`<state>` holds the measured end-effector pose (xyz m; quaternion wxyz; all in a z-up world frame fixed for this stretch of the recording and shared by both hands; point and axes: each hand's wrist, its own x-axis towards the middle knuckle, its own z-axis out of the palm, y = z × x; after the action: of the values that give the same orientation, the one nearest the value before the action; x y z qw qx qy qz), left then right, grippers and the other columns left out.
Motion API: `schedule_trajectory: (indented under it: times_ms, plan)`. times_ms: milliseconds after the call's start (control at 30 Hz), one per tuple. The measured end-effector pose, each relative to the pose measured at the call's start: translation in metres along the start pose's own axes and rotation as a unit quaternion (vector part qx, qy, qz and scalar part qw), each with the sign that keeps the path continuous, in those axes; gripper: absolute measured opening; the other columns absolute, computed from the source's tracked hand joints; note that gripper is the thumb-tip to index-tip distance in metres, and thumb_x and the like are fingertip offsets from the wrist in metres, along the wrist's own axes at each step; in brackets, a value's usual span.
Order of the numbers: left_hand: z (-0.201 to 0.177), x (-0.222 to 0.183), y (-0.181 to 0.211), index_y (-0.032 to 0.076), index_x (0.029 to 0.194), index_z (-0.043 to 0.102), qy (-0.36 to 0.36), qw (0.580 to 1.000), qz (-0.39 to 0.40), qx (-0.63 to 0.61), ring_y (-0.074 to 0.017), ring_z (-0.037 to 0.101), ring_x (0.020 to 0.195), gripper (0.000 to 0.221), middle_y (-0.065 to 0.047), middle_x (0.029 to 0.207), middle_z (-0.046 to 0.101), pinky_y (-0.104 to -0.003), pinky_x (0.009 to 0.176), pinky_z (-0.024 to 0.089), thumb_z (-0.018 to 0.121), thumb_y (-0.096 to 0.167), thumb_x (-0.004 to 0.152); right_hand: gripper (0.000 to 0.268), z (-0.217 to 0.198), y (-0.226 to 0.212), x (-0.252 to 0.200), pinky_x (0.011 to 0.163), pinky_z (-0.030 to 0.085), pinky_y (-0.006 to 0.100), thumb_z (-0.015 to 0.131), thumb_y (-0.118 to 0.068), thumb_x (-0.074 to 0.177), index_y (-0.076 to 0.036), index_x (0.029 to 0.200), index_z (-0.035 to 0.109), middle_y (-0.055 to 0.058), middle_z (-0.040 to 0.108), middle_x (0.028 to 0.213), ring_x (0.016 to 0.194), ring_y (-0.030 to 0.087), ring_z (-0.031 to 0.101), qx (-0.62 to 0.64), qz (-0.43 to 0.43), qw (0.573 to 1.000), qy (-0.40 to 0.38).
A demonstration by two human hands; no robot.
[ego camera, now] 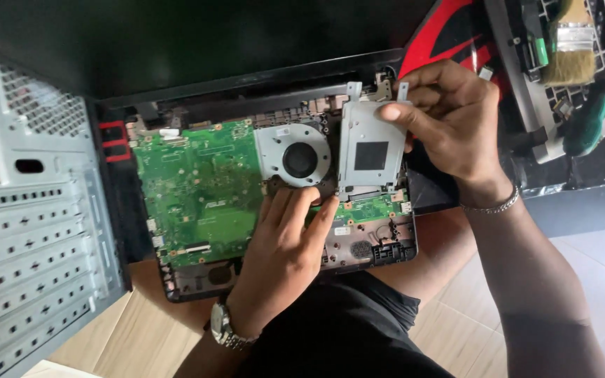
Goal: Removing, cleaning with a brush, and installing a hard drive into a laptop chassis.
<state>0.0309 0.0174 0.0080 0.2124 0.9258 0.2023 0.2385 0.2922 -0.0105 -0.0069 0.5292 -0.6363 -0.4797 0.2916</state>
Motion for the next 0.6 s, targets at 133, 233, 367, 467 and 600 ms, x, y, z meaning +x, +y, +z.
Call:
schedule_trajectory:
  times_ms: [133, 233, 367, 467, 600]
  plan:
    - [-0.001, 0.001, -0.001, -0.004, 0.121, 0.056, -0.018, 1.0, 0.002, 0.005, -0.0364, 0.054, 0.095, 0.028, -0.021, 0.109, 0.053, -0.053, 0.084, 0.049, 0.062, -0.011, 0.095, 0.028, 0.0, -0.005, -0.004, 0.047, 0.05, 0.022, 0.08, -0.002, 0.096, 0.008, 0.1, 0.055, 0.012, 0.062, 0.071, 0.054, 0.016, 0.062, -0.014, -0.02, 0.999, -0.03]
    - [0.001, 0.001, -0.003, -0.004, 0.122, 0.057, -0.017, 1.0, 0.007, 0.007, -0.0366, 0.055, 0.094, 0.029, -0.022, 0.108, 0.054, -0.052, 0.084, 0.049, 0.06, -0.013, 0.095, 0.028, -0.002, -0.005, -0.004, 0.049, 0.046, 0.019, 0.083, -0.005, 0.095, 0.009, 0.108, 0.064, 0.01, 0.063, 0.074, 0.057, 0.012, 0.059, -0.06, -0.041, 0.997, -0.037]
    - [0.003, -0.002, -0.004, -0.004, 0.126, 0.056, -0.012, 1.0, 0.008, 0.011, -0.0371, 0.056, 0.097, 0.036, -0.022, 0.11, 0.054, -0.053, 0.087, 0.051, 0.061, -0.015, 0.092, 0.032, 0.0, 0.0, -0.004, 0.058, 0.038, 0.019, 0.088, -0.005, 0.095, 0.011, 0.116, 0.071, 0.007, 0.065, 0.083, 0.068, 0.006, 0.046, -0.098, -0.047, 0.994, -0.03]
    - [0.003, -0.002, -0.005, -0.003, 0.126, 0.055, -0.013, 1.0, 0.011, 0.009, -0.0364, 0.054, 0.094, 0.035, -0.022, 0.109, 0.053, -0.052, 0.082, 0.049, 0.062, -0.014, 0.094, 0.033, -0.001, 0.003, -0.004, 0.064, 0.041, 0.02, 0.09, -0.005, 0.096, 0.01, 0.118, 0.071, 0.008, 0.065, 0.088, 0.074, 0.007, 0.049, -0.112, -0.05, 0.992, -0.028]
    - [0.0, -0.001, -0.003, -0.003, 0.122, 0.058, -0.017, 1.0, 0.002, 0.009, -0.0354, 0.055, 0.095, 0.034, -0.02, 0.109, 0.053, -0.051, 0.082, 0.049, 0.064, -0.015, 0.09, 0.031, -0.001, 0.004, -0.003, 0.07, 0.053, 0.022, 0.088, 0.0, 0.096, 0.014, 0.117, 0.069, 0.018, 0.073, 0.1, 0.082, 0.013, 0.061, -0.086, -0.044, 0.995, -0.023]
